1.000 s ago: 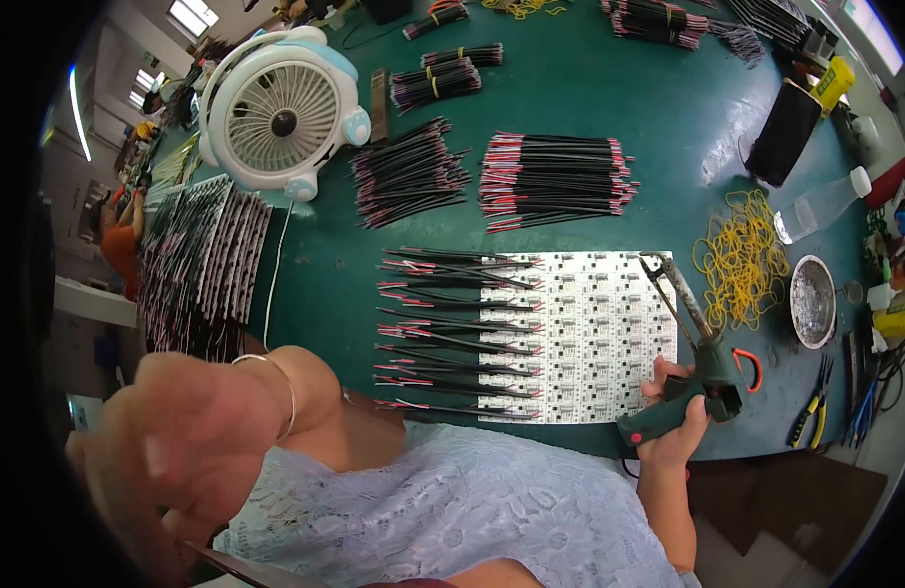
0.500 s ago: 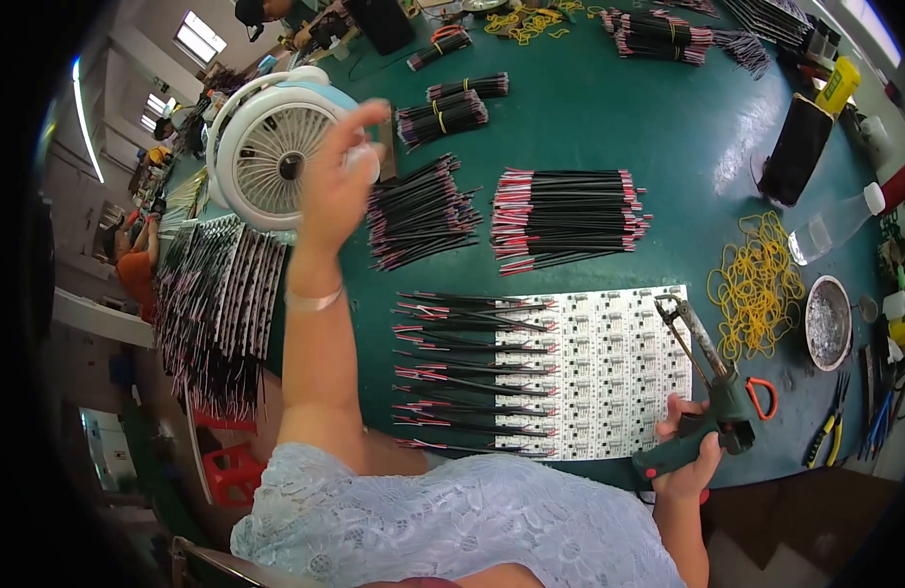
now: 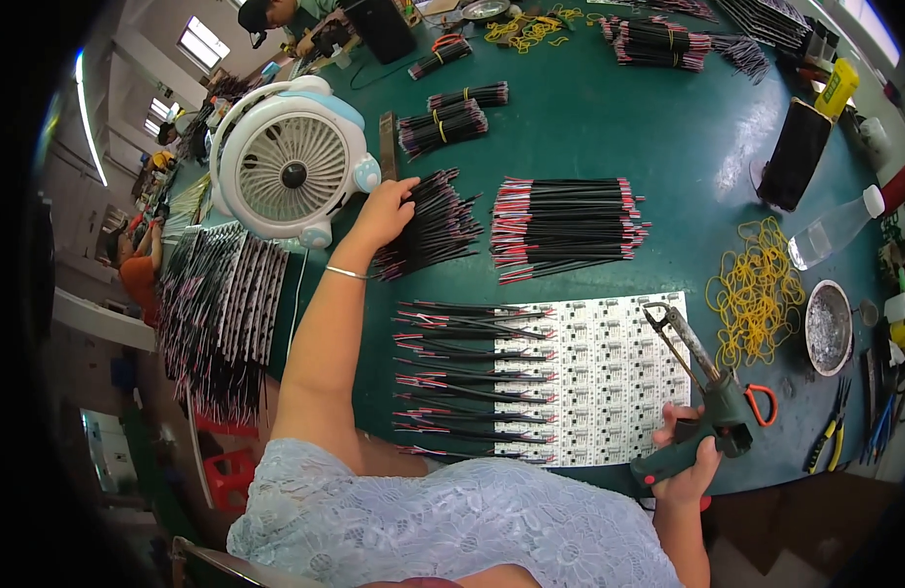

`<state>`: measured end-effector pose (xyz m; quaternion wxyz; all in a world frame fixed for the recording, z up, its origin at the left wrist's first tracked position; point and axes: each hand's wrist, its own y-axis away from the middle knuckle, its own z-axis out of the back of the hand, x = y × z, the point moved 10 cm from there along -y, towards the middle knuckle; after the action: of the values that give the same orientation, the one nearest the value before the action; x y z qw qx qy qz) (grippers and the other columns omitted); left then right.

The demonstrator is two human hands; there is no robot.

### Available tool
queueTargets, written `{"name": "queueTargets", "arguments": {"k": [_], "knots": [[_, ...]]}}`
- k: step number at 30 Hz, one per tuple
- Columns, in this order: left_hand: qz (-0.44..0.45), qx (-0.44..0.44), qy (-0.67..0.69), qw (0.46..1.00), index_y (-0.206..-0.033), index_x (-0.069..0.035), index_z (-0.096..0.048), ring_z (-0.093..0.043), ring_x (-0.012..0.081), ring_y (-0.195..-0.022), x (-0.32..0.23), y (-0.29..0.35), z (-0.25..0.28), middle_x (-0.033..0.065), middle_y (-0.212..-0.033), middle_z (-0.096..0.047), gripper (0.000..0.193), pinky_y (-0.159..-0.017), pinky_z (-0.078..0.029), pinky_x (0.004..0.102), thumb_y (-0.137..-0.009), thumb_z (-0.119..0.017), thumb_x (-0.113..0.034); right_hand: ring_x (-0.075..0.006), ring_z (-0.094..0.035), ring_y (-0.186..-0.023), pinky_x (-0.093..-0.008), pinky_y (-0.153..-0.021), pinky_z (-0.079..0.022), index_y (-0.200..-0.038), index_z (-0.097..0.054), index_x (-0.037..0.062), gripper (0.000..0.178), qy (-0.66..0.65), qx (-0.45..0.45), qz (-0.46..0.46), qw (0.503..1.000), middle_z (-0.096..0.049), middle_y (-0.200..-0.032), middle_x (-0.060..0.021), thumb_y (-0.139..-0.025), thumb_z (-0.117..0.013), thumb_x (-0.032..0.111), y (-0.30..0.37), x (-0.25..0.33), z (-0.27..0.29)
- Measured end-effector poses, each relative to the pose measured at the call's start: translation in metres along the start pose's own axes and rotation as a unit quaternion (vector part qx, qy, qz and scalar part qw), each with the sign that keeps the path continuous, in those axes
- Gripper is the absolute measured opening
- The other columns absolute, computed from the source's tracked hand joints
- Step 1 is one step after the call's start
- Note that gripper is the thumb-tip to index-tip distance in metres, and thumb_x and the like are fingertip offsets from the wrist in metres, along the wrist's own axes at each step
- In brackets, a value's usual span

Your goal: The person aligns wires onto a circuit board and solders them in place using a soldering tool.

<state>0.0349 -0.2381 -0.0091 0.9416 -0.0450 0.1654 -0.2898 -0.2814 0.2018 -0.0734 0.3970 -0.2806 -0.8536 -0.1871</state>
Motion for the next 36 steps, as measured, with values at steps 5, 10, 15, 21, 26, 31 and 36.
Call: {"name": "queueTargets", "arguments": {"k": [5, 10, 15, 21, 26, 31, 36], "knots": [[0.004, 0.04, -0.078, 0.996, -0.115, -0.003, -0.059, -0.055, 0.0389, -0.098, -0.003, -0.005, -0.006, 0.02, -0.102, -0.059, 0.03, -0.086, -0.046, 0.0433, -0.085, -0.06, -0.008, -0.0188, -0.065, -0.076, -0.0279, -0.065, -0.054, -0.126, -0.046, 0.0032, 0.048, 0.014, -0.024, -0.001, 1.0, -0.061, -0.107, -0.0215, -0.094, -0.052, 0.038, -0.001, -0.001, 0.0], [-0.051, -0.038, -0.118, 0.991, -0.107, -0.002, -0.054, -0.056, 0.0403, -0.093, -0.028, -0.004, 0.015, 0.0194, -0.092, -0.059, 0.023, -0.079, -0.046, 0.0467, -0.088, -0.061, -0.013, -0.0191, -0.065, -0.074, -0.0303, -0.072, -0.054, -0.126, -0.046, 0.003, 0.048, 0.009, -0.035, -0.014, 0.999, -0.061, -0.105, -0.0213, -0.093, -0.053, 0.038, 0.001, -0.001, 0.003], [0.018, -0.081, -0.114, 0.99, -0.11, -0.002, -0.057, -0.059, 0.04, -0.087, -0.044, -0.006, 0.054, 0.022, -0.088, -0.061, 0.023, -0.075, -0.047, 0.0471, -0.089, -0.059, -0.013, -0.021, -0.064, -0.074, -0.0391, -0.093, -0.047, -0.127, -0.045, 0.0026, 0.048, 0.005, -0.023, -0.01, 1.0, -0.06, -0.107, -0.0197, -0.094, -0.052, 0.037, 0.001, -0.002, 0.005], [0.066, -0.272, 0.325, 0.903, -0.107, 0.0, -0.057, -0.06, 0.023, -0.079, 0.006, 0.045, 0.102, 0.0134, -0.085, -0.062, 0.021, -0.073, -0.048, 0.0359, -0.092, -0.058, -0.014, -0.0204, -0.064, -0.073, -0.04, -0.094, -0.046, -0.127, -0.043, 0.0018, 0.048, -0.002, -0.004, 0.0, 1.0, -0.06, -0.11, -0.0188, -0.094, -0.051, 0.036, -0.003, -0.002, -0.004], [0.058, -0.304, 0.572, 0.759, -0.114, -0.005, -0.046, -0.059, 0.0157, -0.087, 0.012, 0.105, 0.07, 0.0063, -0.095, -0.059, 0.014, -0.085, -0.048, 0.0323, -0.1, -0.047, -0.009, -0.0187, -0.064, -0.072, -0.0396, -0.096, -0.044, -0.128, -0.043, 0.0014, 0.049, 0.004, -0.001, -0.004, 1.0, -0.06, -0.11, -0.0175, -0.094, -0.05, 0.037, -0.004, -0.001, -0.001], [0.061, -0.318, 0.573, 0.753, -0.114, -0.003, -0.051, -0.061, 0.0159, -0.092, 0.01, 0.118, 0.056, 0.0077, -0.097, -0.064, 0.018, -0.093, -0.046, 0.0325, -0.1, -0.049, -0.013, -0.0143, -0.059, -0.072, -0.0352, -0.098, -0.043, -0.13, -0.041, 0.0042, 0.046, 0.021, 0.025, -0.007, 0.999, -0.057, -0.111, -0.0115, -0.098, -0.045, 0.038, -0.001, 0.001, -0.008], [0.061, -0.314, 0.568, 0.758, -0.11, -0.002, -0.055, -0.061, 0.0136, -0.087, 0.005, 0.11, 0.049, 0.0076, -0.092, -0.066, 0.018, -0.087, -0.047, 0.029, -0.1, -0.051, -0.015, -0.0159, -0.061, -0.071, -0.0366, -0.094, -0.045, -0.128, -0.043, 0.0026, 0.049, 0.029, -0.012, -0.001, 0.999, -0.059, -0.11, -0.0141, -0.095, -0.049, 0.038, 0.003, 0.002, 0.002]]}}
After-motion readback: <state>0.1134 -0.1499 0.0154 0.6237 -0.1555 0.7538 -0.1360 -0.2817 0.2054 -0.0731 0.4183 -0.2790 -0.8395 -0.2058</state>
